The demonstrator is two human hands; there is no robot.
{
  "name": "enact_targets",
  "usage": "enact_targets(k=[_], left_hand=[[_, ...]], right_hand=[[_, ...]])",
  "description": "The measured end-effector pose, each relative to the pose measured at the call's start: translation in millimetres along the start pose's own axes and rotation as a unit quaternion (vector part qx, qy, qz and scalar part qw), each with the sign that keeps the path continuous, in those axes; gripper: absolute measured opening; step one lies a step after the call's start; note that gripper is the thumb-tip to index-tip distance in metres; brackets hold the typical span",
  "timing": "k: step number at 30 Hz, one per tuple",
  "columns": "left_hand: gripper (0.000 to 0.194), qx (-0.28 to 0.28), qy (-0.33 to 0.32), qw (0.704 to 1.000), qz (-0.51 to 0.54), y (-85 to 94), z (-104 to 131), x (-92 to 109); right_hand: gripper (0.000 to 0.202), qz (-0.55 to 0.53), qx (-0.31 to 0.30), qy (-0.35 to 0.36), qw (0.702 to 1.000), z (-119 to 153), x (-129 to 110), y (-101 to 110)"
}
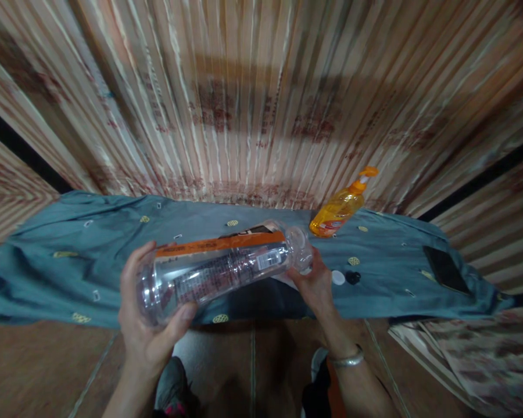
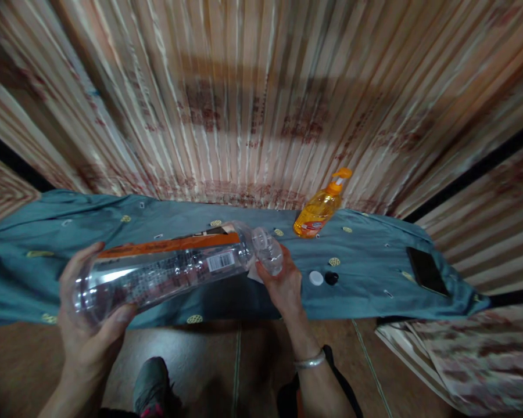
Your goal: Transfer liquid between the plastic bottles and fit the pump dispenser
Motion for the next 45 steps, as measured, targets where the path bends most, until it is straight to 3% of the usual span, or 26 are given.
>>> enact_targets(k=[24, 29, 34, 45], left_hand=[[0.085, -0.019, 0.038, 0.999, 0.018, -4.6, 7.9, -15.2], [0.083, -0.022, 0.044, 0.999, 0.001, -6.1, 7.5, -6.9], [0.085, 0.006, 0.046, 0.999, 0.026, -0.8, 7.5, -6.1], [0.088, 0.000, 0.042, 0.999, -0.010, 10.4, 4.8, -6.0]], right_hand=[[0.057, -0.029, 0.020, 0.032, 0.999, -1.3, 8.3, 4.6], [0.054, -0.042, 0.020, 0.035, 0.998, 0.5, 7.4, 6.2], [0.054, -0.038, 0.021, 0.031, 0.999, 1.9, 6.0, 6.0], [0.056, -0.015, 0.014, 0.049, 0.999, 1.2, 0.8, 1.7]])
Point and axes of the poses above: each hand's wrist, its own z-axis away from the middle knuckle, its own y-axis out of the back of the hand, x = y × z, the point moved 9 cm from there along -z, towards the middle knuckle, and after that the axes turned 5 degrees about -y, right-handed, at the moved point
